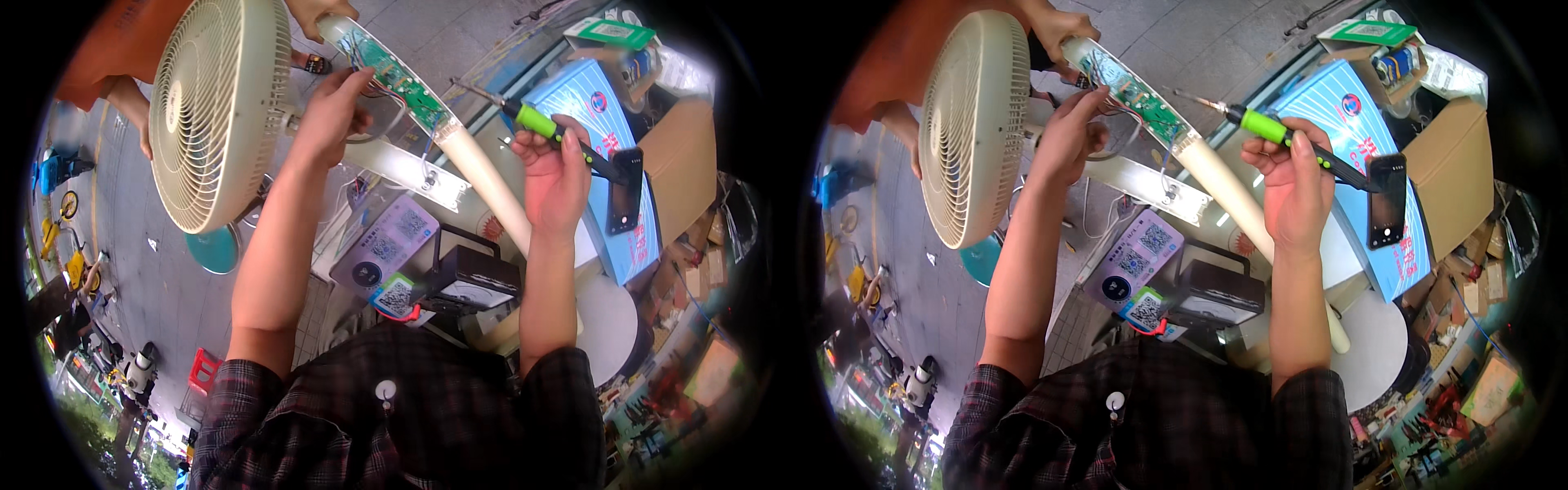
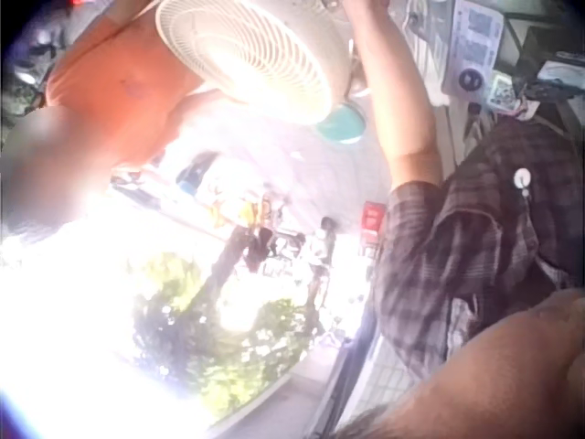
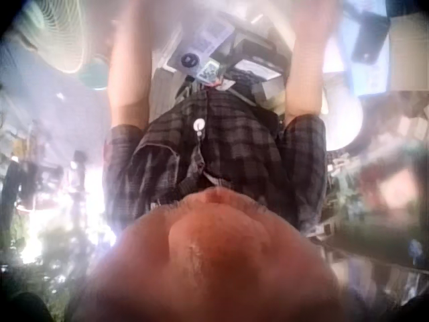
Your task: The person repairs a fan's circuit board using a soldering iron and solder. They hold the fan steady, apply solder to the board, and manipulate wires.
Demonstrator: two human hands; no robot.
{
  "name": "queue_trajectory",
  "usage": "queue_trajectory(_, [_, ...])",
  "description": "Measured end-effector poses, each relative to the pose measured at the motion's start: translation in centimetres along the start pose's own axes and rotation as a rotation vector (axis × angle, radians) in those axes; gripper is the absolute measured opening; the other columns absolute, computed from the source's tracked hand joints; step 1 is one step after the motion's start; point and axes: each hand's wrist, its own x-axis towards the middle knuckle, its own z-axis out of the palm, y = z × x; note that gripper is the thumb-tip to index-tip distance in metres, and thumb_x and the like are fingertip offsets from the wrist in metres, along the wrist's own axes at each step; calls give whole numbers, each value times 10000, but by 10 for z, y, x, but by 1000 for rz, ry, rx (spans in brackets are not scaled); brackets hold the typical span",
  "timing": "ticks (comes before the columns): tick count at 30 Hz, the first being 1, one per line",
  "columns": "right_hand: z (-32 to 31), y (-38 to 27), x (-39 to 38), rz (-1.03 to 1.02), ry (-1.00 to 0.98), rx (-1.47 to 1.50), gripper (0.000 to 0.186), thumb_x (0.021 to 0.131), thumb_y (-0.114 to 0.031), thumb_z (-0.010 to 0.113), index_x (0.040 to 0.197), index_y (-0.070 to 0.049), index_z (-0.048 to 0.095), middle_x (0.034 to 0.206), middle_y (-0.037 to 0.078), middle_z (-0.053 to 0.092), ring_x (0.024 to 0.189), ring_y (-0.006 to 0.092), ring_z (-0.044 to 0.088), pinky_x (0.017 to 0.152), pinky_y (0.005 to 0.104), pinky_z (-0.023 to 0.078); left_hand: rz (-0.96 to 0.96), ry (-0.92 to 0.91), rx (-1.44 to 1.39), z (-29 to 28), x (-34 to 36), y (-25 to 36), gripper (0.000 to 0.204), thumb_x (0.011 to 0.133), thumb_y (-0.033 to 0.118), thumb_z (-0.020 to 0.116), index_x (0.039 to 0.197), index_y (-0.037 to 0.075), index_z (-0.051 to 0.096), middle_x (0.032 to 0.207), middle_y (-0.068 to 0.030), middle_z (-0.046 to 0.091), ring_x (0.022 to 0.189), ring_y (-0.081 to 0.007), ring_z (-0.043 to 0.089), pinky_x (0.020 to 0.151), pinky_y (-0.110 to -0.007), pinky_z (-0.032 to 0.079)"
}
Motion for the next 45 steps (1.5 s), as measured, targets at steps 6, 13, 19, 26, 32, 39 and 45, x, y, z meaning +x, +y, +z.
queue_trajectory(6, [-11,-19,-16,94,-29,123,486,1057,-378,390,1300,25,510,1000,189,685,956,324,709,863,421,584,301,166,265,-6,-70,-23,571,1004,243,628,1450,-41,413,1266,-125,608,579,-62,499,513,-218,418])
queue_trajectory(13, [-41,-52,-65,214,134,297,445,1036,-371,426,1281,-20,544,1111,214,680,954,312,699,844,415,585,340,-6,313,-13,-144,-67,412,1008,86,607,1398,8,498,1184,-36,615,690,-32,506,581,-190,434])
queue_trajectory(19, [-48,-135,-96,84,249,88,419,1042,-360,436,1232,-12,576,943,102,650,784,198,584,709,320,487,406,-161,503,2,-166,-80,270,967,63,657,1227,-9,633,998,-49,626,748,-91,587,691,-240,480])
queue_trajectory(26, [-97,-85,-146,300,516,175,362,1029,-355,498,1202,-52,594,945,96,685,827,201,639,735,308,523,405,-174,592,-1,-175,-85,283,981,109,650,1237,-9,631,983,-39,641,766,-90,598,706,-244,490])
queue_trajectory(32, [-124,-30,-146,432,478,339,408,1039,-374,497,1157,4,596,1009,143,704,851,231,680,768,332,564,270,-121,508,-9,-180,-107,283,978,123,647,1225,-15,638,976,-45,625,735,-96,568,692,-257,492])
queue_trajectory(39, [-147,-37,-133,592,404,399,455,1028,-338,567,1191,87,558,1098,170,692,926,226,681,759,275,590,289,-112,526,-14,-186,-129,282,984,131,647,1225,-14,638,983,-52,637,742,-102,565,697,-264,497])
queue_trajectory(45, [-156,-34,-128,627,365,489,511,1034,-319,561,1271,128,486,1193,216,655,970,260,689,827,309,613,285,-110,526,-22,-190,-131,272,999,149,631,1221,-5,653,1081,-118,699,913,-155,667,817,-304,532])
